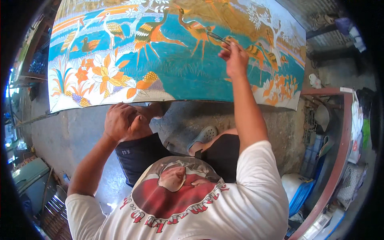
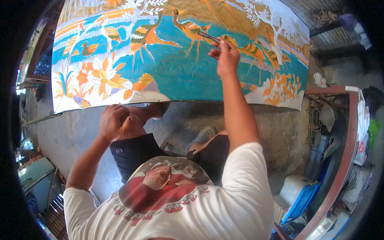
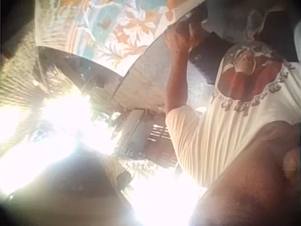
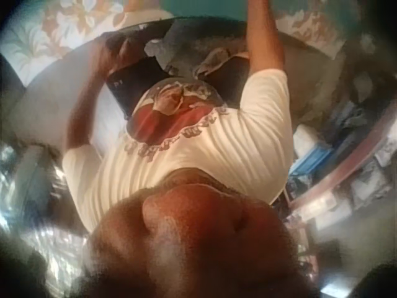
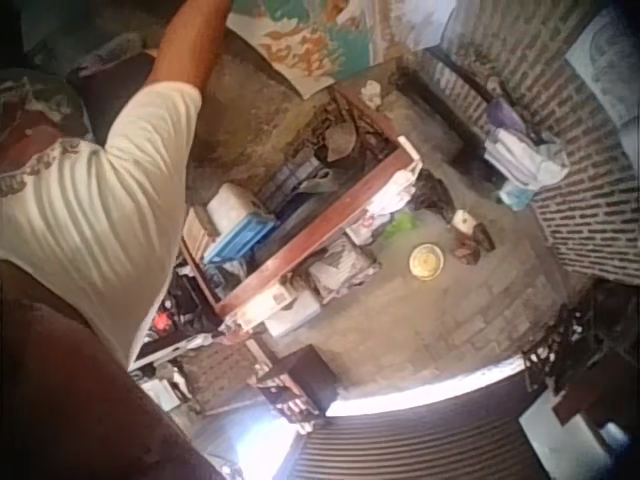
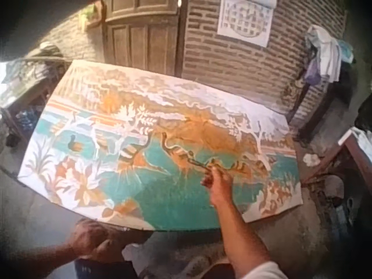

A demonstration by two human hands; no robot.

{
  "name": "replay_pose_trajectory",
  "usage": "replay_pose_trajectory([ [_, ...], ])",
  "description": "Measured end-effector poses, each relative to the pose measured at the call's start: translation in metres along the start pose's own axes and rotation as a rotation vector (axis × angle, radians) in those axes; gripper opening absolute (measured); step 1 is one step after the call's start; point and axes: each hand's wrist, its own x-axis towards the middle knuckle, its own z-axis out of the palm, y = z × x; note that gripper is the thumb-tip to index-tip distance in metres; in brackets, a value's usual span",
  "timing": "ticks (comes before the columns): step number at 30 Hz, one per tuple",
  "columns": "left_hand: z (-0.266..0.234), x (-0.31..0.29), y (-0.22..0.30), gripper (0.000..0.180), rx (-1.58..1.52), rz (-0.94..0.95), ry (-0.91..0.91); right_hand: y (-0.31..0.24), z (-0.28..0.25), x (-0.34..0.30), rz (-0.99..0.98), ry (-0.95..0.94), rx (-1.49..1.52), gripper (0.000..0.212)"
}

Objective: Painting intricate bird and floral designs on a large piece of cloth using a brush and ink.

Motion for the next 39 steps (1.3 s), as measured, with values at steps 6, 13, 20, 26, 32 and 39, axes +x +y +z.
replay_pose_trajectory([
  [6, -0.004, 0.011, -0.011, 0.033, -0.132, -0.013, -0.031, 0.074, 0.051, 0.086, -0.022, 0.000, -0.366, 0.028],
  [13, -0.006, 0.016, -0.020, 0.033, -0.140, -0.015, -0.041, 0.108, 0.064, 0.117, -0.080, -0.044, -0.531, 0.024],
  [20, -0.008, 0.020, -0.017, 0.035, -0.137, -0.019, -0.050, 0.105, 0.030, 0.114, -0.159, -0.064, -0.594, 0.021],
  [26, -0.010, 0.022, -0.015, 0.036, -0.137, -0.025, -0.063, 0.093, 0.026, 0.115, -0.186, -0.038, -0.534, 0.022],
  [32, -0.008, 0.022, -0.013, 0.036, -0.123, -0.024, -0.057, 0.100, 0.026, 0.116, -0.182, -0.113, -0.606, 0.023],
  [39, -0.009, 0.021, -0.015, 0.038, -0.126, -0.050, -0.091, 0.097, 0.019, 0.116, -0.181, -0.100, -0.662, 0.023],
])
